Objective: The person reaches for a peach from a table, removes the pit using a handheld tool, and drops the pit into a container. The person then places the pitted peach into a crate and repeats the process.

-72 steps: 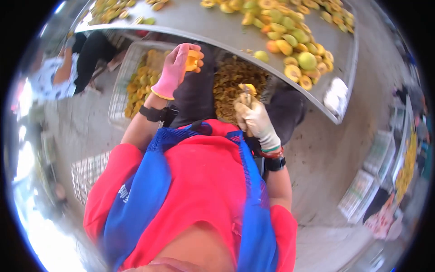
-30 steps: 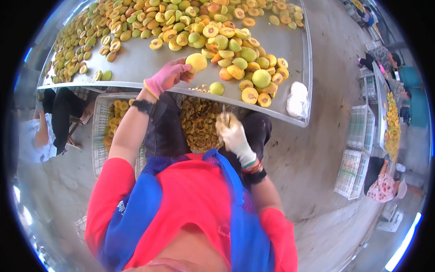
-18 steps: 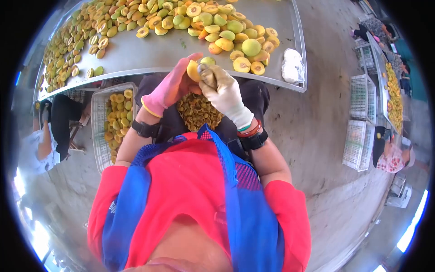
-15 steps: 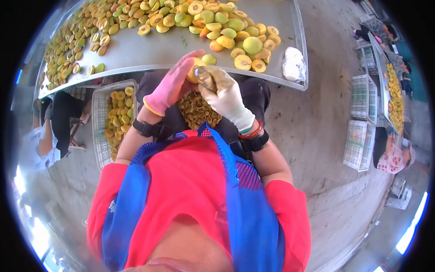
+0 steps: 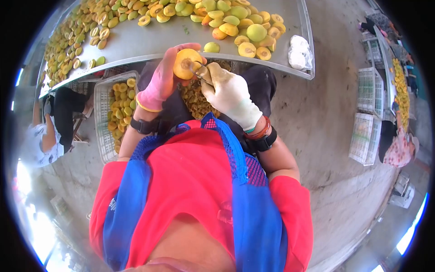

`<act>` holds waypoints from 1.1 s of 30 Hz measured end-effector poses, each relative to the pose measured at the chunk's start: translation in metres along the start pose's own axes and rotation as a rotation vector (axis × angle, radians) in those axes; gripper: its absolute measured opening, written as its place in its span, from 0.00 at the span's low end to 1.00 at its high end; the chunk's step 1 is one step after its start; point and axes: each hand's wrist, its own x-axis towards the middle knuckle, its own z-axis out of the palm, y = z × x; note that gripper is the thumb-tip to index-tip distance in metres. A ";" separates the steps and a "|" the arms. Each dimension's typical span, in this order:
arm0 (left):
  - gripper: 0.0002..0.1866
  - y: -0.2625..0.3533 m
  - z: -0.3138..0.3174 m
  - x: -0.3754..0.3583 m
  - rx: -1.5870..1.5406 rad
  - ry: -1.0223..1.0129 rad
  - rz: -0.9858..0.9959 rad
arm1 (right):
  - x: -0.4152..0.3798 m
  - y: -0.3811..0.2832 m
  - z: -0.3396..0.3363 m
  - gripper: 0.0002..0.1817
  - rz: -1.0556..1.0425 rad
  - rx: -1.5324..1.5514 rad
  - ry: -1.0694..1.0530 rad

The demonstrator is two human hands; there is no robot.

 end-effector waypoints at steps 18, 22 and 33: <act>0.35 -0.017 -0.001 0.018 0.498 0.064 0.036 | 0.000 0.007 0.011 0.10 -0.034 -0.211 -0.229; 0.38 -0.026 -0.003 0.021 0.512 0.085 -0.020 | -0.007 0.015 0.019 0.09 -0.002 -0.150 -0.275; 0.26 -0.043 0.016 0.028 0.352 0.349 0.469 | 0.001 0.015 0.035 0.08 0.455 0.748 -0.188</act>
